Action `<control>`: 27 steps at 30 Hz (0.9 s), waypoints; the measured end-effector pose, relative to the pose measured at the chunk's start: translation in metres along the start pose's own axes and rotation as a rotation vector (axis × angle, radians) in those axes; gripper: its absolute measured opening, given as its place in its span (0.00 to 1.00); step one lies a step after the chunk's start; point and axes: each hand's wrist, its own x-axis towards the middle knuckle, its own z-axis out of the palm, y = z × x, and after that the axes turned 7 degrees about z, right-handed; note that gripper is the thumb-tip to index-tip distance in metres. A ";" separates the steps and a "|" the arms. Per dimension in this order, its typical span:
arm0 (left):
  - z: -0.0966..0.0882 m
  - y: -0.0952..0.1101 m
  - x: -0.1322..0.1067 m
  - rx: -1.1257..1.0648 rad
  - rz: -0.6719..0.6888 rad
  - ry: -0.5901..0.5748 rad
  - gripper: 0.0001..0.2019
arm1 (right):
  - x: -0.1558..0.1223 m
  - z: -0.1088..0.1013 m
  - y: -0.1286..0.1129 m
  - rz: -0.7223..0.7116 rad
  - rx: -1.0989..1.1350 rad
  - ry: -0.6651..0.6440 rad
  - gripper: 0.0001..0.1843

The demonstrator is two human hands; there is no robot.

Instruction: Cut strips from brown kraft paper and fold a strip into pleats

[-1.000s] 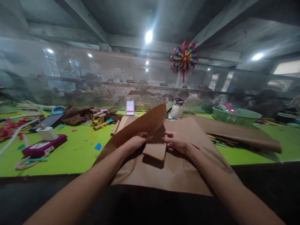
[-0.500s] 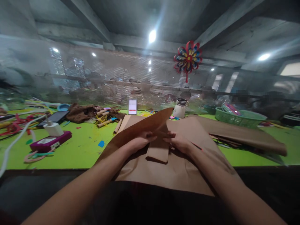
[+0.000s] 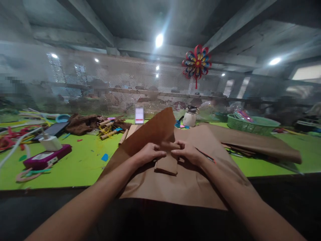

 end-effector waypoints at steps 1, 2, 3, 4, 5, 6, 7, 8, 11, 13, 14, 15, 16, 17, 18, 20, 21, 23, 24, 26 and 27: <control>-0.001 -0.001 0.000 0.057 0.009 0.004 0.15 | 0.000 0.000 0.000 -0.014 -0.013 0.000 0.16; -0.002 -0.001 0.001 0.097 0.026 -0.003 0.15 | 0.001 0.000 0.001 -0.022 -0.022 -0.002 0.16; -0.003 -0.002 0.001 0.118 0.041 -0.015 0.16 | 0.002 0.000 0.002 -0.023 -0.028 -0.002 0.17; -0.003 -0.002 0.001 0.121 0.042 -0.019 0.16 | 0.003 0.000 0.004 -0.023 -0.031 0.004 0.17; -0.003 -0.002 0.001 0.116 0.036 -0.026 0.16 | 0.004 -0.001 0.005 -0.019 -0.033 0.011 0.17; -0.003 -0.002 0.002 0.111 0.030 -0.037 0.16 | 0.005 -0.001 0.006 -0.013 -0.035 0.019 0.17; -0.003 -0.002 0.002 0.107 0.027 -0.049 0.16 | 0.006 -0.001 0.006 -0.006 -0.034 0.028 0.17; -0.003 -0.002 0.002 0.104 0.028 -0.059 0.16 | 0.006 -0.001 0.007 0.001 -0.031 0.035 0.18; -0.003 -0.003 0.002 0.091 0.041 -0.089 0.16 | 0.008 0.000 0.007 0.024 -0.014 0.054 0.18; -0.003 -0.002 0.002 0.066 0.037 -0.109 0.16 | 0.009 0.000 0.008 0.025 -0.002 0.074 0.18; -0.002 -0.002 0.002 0.052 0.025 -0.122 0.16 | 0.009 0.000 0.008 0.021 -0.001 0.083 0.18; -0.002 -0.001 0.003 0.040 0.011 -0.131 0.17 | 0.010 0.000 0.008 0.016 -0.002 0.093 0.18; -0.002 0.000 0.003 0.035 -0.003 -0.131 0.17 | 0.011 0.001 0.009 0.010 -0.004 0.103 0.18; -0.001 0.000 0.003 0.034 -0.012 -0.123 0.17 | 0.011 0.000 0.009 0.005 -0.004 0.111 0.18; -0.001 0.000 0.003 0.034 -0.017 -0.115 0.17 | 0.012 0.000 0.009 0.000 -0.002 0.120 0.18; -0.001 -0.002 0.004 0.029 -0.011 -0.104 0.17 | 0.012 0.000 0.008 -0.015 0.004 0.131 0.18; -0.002 -0.003 0.004 0.023 -0.005 -0.107 0.17 | 0.012 0.000 0.008 -0.027 0.002 0.129 0.17; -0.002 -0.005 0.004 0.010 -0.005 -0.120 0.17 | 0.011 0.001 0.006 -0.056 -0.021 0.118 0.17; -0.002 -0.006 0.004 0.008 -0.008 -0.117 0.18 | 0.011 0.001 0.005 -0.069 -0.035 0.117 0.17; -0.001 -0.005 0.004 0.006 -0.013 -0.094 0.18 | 0.011 0.002 0.005 -0.071 -0.047 0.131 0.16; -0.001 -0.003 0.003 -0.001 -0.015 -0.082 0.18 | 0.011 0.002 0.005 -0.066 -0.046 0.150 0.16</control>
